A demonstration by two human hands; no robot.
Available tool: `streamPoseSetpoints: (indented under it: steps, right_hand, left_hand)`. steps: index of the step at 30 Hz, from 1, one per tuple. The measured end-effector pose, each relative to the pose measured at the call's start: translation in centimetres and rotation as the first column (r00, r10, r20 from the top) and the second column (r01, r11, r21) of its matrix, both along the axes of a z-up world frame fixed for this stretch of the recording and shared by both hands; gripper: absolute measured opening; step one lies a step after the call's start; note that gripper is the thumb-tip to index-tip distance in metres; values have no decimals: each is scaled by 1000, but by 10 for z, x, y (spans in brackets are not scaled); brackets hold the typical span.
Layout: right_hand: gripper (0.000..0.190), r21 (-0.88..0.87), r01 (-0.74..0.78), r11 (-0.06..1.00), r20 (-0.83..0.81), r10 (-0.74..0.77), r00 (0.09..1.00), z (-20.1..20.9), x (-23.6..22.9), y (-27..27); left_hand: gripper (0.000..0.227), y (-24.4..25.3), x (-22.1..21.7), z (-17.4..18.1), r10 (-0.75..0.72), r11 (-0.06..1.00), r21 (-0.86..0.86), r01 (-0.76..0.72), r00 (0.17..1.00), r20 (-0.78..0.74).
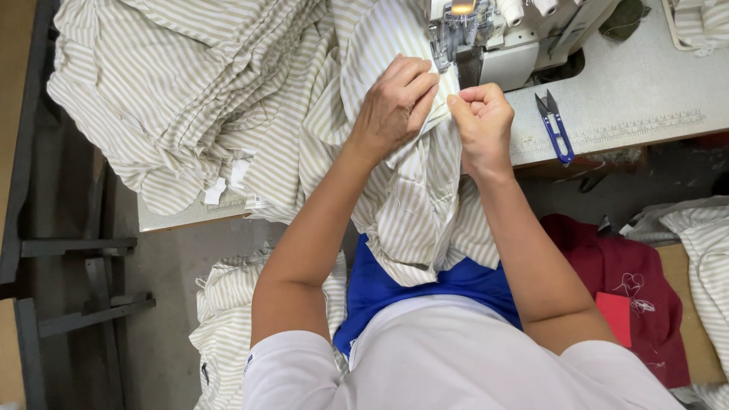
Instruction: Inspecting and preparing striped fabric garment pieces at a sewing workstation
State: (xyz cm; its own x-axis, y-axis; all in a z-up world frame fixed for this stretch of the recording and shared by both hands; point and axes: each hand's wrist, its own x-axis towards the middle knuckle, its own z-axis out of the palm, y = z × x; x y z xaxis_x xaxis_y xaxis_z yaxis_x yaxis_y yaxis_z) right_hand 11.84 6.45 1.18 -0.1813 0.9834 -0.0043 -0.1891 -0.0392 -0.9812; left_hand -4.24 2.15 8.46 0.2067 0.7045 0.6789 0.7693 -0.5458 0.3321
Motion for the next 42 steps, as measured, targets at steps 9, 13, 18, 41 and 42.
streamPoseSetpoints:
  steps: [9, 13, 18, 41, 42]
  right_hand:
    - [18, 36, 53, 998, 12, -54, 998, -1, -7, 9]
    - [15, 45, -27, 999, 83, 24, 996, 7, 13, -11]
    - [9, 219, -156, 963, 322, 80, 943, -35, 47, -58]
    - [24, 33, -147, 989, 332, 128, 934, -37, 102, -128]
    - [31, -52, -176, 983, 259, 184, 948, -37, 100, -128]
  left_hand:
    - [11, 1, -2, -4, 64, 998, -11, -64, 998, -13]
    - [15, -29, 10, -55, 277, 961, 16, -277, 961, -2]
    - [15, -125, 74, -81, 562, 787, 119, -605, 783, 268]
    - [11, -166, 131, -89, 545, 839, -333, -431, 660, 518]
    - [16, -166, 131, -88, 572, 820, -372, -434, 604, 555]
